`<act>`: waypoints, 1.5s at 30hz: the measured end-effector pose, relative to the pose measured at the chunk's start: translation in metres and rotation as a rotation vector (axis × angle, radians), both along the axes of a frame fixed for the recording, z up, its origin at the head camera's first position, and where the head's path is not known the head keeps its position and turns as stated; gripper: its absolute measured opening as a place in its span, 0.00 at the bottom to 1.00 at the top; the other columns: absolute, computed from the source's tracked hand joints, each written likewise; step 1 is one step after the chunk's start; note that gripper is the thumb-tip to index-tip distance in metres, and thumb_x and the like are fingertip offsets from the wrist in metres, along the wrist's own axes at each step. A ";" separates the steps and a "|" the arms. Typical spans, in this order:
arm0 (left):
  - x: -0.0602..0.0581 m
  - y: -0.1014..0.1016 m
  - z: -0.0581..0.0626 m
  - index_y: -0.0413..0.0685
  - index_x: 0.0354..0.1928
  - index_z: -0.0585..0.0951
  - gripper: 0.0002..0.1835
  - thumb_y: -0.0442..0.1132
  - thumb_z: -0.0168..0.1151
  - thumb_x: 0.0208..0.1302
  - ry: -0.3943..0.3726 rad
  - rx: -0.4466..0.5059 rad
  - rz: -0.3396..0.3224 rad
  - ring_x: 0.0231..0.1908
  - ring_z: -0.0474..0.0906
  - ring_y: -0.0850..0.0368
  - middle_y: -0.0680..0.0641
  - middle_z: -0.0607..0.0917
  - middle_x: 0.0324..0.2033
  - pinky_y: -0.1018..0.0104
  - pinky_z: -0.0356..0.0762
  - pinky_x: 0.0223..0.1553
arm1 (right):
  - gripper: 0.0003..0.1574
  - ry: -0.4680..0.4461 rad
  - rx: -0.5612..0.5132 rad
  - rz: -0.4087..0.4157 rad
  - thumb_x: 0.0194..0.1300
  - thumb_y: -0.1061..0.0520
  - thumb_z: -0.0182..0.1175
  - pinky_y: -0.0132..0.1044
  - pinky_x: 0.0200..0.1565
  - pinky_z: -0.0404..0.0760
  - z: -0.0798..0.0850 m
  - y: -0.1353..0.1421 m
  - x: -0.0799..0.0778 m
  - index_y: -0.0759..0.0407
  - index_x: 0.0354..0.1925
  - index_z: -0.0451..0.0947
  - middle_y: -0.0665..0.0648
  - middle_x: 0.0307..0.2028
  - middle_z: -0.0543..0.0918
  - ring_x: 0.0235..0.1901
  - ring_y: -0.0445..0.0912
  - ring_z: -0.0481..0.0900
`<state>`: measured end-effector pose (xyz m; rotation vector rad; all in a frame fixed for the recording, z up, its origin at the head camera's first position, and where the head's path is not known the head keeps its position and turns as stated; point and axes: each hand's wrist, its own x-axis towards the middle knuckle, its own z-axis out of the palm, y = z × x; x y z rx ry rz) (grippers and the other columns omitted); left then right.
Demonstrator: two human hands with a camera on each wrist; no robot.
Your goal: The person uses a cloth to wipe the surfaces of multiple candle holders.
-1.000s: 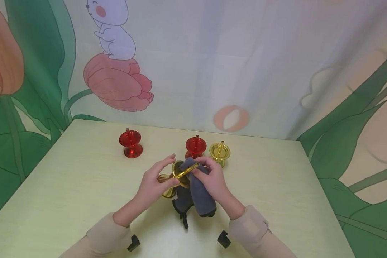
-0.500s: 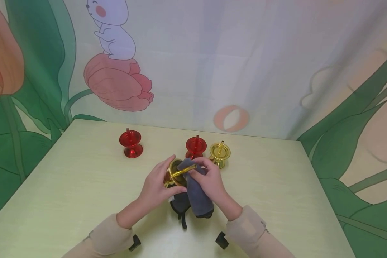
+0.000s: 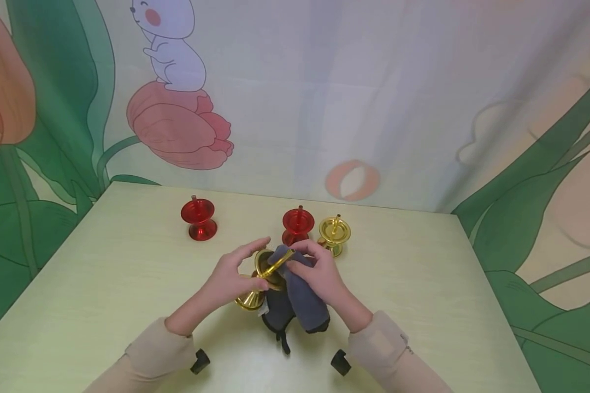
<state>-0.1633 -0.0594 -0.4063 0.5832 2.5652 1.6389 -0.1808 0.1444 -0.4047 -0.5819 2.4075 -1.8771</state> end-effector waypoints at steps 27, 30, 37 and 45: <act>0.014 0.010 0.002 0.42 0.63 0.62 0.47 0.53 0.70 0.40 0.299 -0.211 -0.031 0.49 0.75 0.55 0.44 0.74 0.55 0.69 0.76 0.36 | 0.15 0.147 0.196 -0.072 0.53 0.65 0.61 0.30 0.34 0.77 0.003 -0.001 0.005 0.60 0.42 0.75 0.59 0.39 0.80 0.31 0.41 0.76; 0.014 0.008 -0.001 0.45 0.63 0.61 0.47 0.54 0.70 0.40 0.214 -0.161 -0.059 0.52 0.73 0.55 0.45 0.74 0.55 0.71 0.75 0.35 | 0.16 0.149 0.240 -0.100 0.53 0.62 0.61 0.31 0.34 0.77 0.003 0.001 0.004 0.58 0.43 0.75 0.58 0.39 0.80 0.32 0.44 0.77; 0.012 0.005 -0.004 0.52 0.64 0.61 0.46 0.49 0.71 0.41 0.049 0.082 0.012 0.54 0.72 0.55 0.53 0.74 0.56 0.64 0.74 0.47 | 0.25 -0.027 0.045 -0.187 0.55 0.67 0.58 0.28 0.37 0.77 0.004 0.012 -0.005 0.62 0.53 0.67 0.62 0.46 0.74 0.38 0.40 0.77; 0.010 0.007 0.004 0.46 0.64 0.58 0.43 0.39 0.68 0.46 0.027 0.377 0.235 0.57 0.68 0.57 0.49 0.71 0.58 0.56 0.63 0.59 | 0.19 -0.261 -0.335 -0.202 0.55 0.73 0.52 0.28 0.37 0.79 0.009 0.013 -0.006 0.66 0.48 0.69 0.46 0.35 0.78 0.34 0.37 0.77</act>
